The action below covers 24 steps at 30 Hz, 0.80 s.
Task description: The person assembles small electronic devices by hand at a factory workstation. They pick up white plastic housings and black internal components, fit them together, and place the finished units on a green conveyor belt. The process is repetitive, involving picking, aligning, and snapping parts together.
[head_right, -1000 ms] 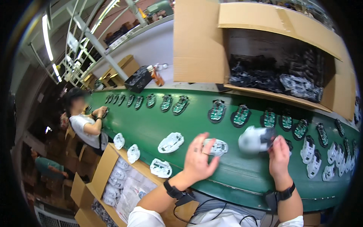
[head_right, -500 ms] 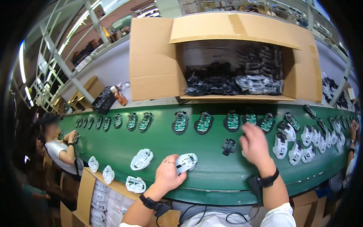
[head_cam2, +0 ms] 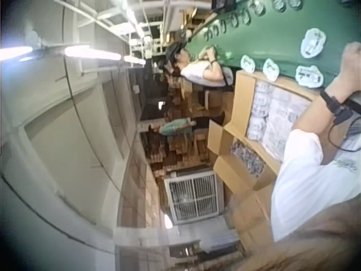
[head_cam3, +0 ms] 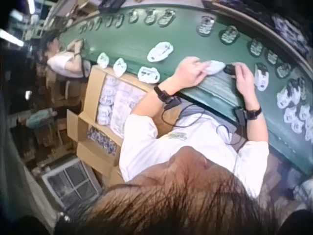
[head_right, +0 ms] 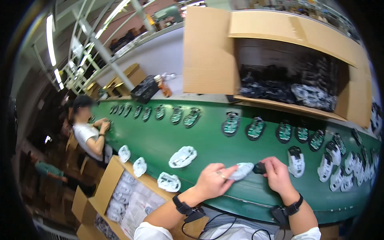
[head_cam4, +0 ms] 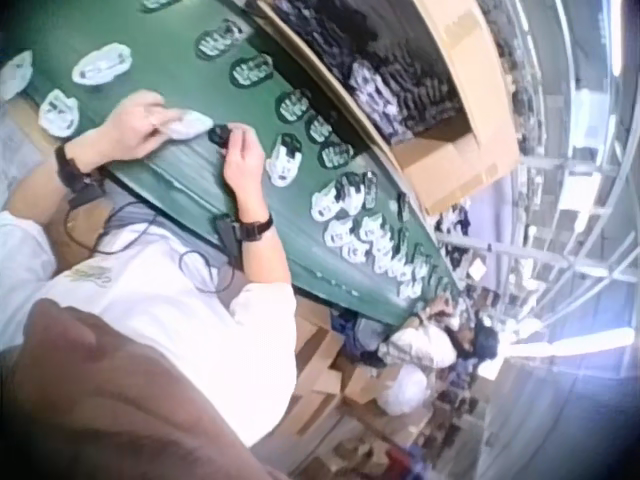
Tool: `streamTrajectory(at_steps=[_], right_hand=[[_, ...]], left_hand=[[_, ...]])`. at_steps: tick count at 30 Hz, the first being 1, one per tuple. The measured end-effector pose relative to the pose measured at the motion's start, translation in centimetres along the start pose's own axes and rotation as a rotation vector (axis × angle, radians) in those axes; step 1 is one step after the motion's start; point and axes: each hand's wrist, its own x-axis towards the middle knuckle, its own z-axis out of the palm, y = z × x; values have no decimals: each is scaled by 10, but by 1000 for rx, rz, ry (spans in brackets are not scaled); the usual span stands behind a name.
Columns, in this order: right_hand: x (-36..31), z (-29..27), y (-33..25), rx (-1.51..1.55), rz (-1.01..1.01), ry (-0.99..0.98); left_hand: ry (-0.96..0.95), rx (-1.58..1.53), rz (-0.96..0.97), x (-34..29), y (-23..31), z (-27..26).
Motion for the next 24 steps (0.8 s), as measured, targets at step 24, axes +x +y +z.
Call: streamTrajectory(at_steps=[24], right_hand=[[-14, 5, -32, -126, -299, -273]], left_hand=[[-8, -734, -617, -13, -3, 0]])
